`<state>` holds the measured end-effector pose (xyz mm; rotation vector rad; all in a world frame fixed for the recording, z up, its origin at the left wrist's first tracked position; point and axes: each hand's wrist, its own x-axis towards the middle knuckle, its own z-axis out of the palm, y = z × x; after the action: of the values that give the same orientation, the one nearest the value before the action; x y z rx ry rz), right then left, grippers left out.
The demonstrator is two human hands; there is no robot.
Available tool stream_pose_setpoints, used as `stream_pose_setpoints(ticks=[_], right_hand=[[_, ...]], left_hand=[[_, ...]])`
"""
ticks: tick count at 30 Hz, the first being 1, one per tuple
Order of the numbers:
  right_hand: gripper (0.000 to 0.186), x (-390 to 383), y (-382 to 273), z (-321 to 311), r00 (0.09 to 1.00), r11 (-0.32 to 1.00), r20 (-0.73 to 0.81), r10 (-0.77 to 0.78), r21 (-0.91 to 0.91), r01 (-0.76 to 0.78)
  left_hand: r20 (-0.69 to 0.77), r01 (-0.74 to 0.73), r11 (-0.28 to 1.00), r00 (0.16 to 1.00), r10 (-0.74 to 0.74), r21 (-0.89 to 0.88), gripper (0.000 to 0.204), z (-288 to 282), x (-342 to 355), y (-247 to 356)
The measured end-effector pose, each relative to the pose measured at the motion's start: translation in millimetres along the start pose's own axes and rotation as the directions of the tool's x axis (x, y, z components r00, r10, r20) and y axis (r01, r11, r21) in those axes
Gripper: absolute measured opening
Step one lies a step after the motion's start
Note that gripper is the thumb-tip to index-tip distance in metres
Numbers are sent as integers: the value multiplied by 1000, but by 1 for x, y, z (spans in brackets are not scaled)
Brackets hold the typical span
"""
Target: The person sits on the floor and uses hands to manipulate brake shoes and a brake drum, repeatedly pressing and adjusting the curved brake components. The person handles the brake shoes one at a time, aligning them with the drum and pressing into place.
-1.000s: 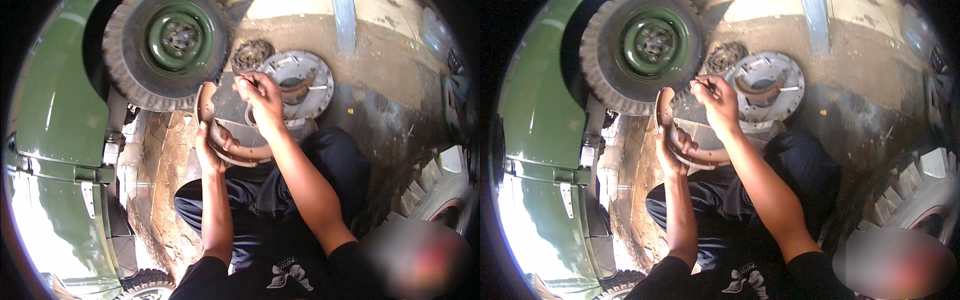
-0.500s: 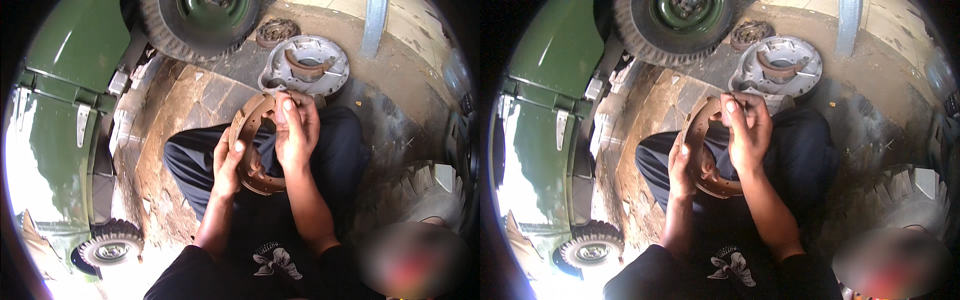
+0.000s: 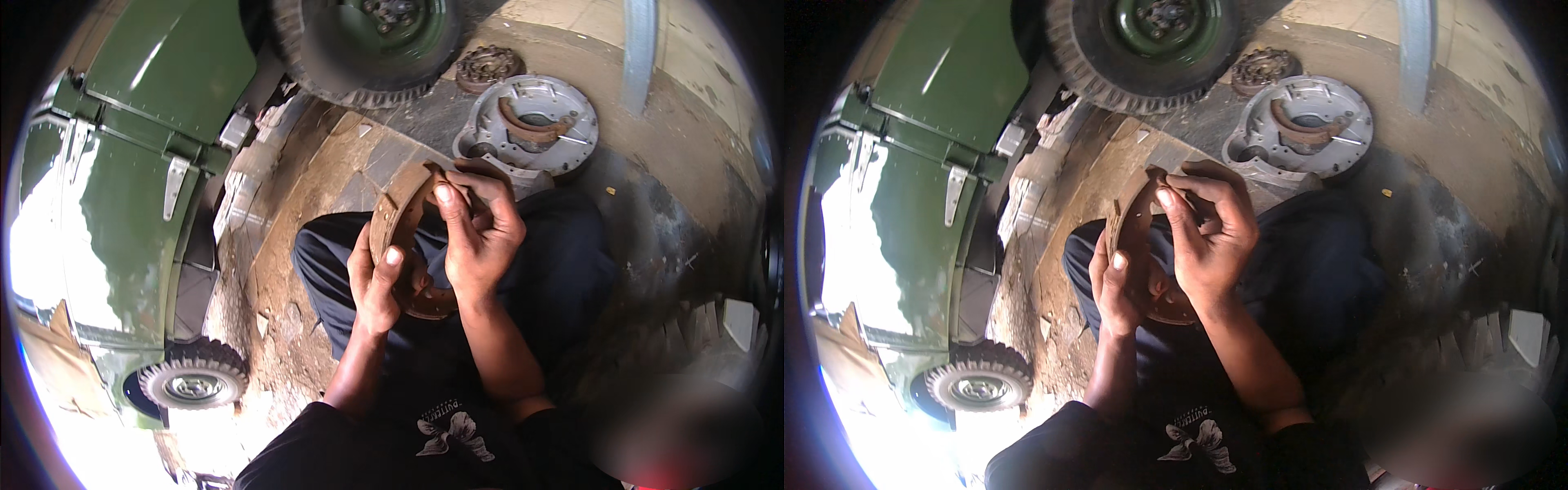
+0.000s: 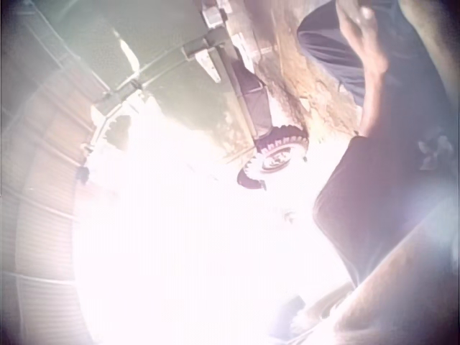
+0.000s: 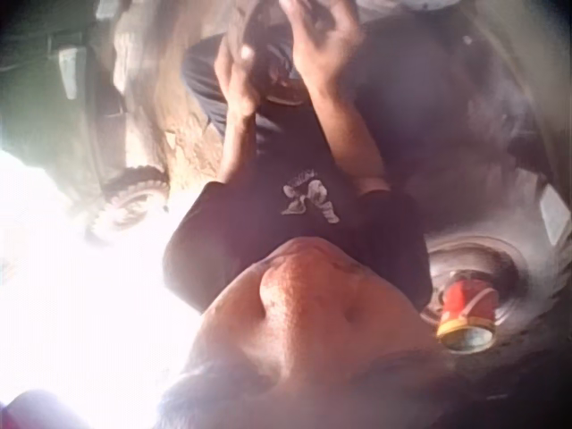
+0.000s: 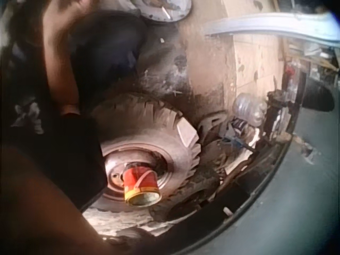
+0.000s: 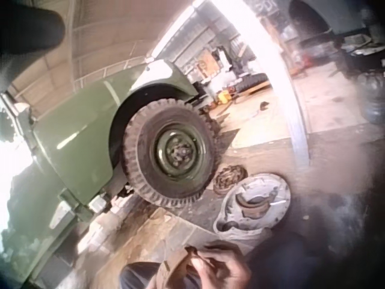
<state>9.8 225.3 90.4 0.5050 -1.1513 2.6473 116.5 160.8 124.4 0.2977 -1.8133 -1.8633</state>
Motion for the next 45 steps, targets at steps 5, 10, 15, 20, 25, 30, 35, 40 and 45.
stream_pose_setpoints(ticks=[5,10,15,20,25,30,35,40,45], right_hand=[[16,18,-12,-14,972,940,-113,205,299,-163],[13,20,2,-12,987,993,-136,91,92,-79],[13,27,0,-17,967,987,-207,148,90,-132],[16,27,-11,-10,971,942,-113,-211,-290,171],[21,20,-15,2,952,909,41,-303,-288,302],[26,18,-19,3,937,909,97,-336,-226,349],[27,14,-33,7,899,913,327,-293,-184,364],[27,4,-34,21,875,904,327,-358,-112,412],[27,0,-44,23,887,903,307,-344,-149,402]], left_hand=[[117,-64,971,992,38,230,61,4,15,-2],[85,-33,990,996,22,134,58,29,40,4],[146,-16,984,989,-11,179,61,25,43,0],[92,-62,987,995,49,151,65,22,35,2],[52,-118,986,992,112,118,62,11,37,18],[46,-115,982,993,109,149,62,0,16,18],[-55,-39,996,998,43,78,62,-16,13,31],[-6,-61,994,998,62,89,64,-28,-2,41],[-3,-49,992,999,50,115,60,-19,-16,49]])
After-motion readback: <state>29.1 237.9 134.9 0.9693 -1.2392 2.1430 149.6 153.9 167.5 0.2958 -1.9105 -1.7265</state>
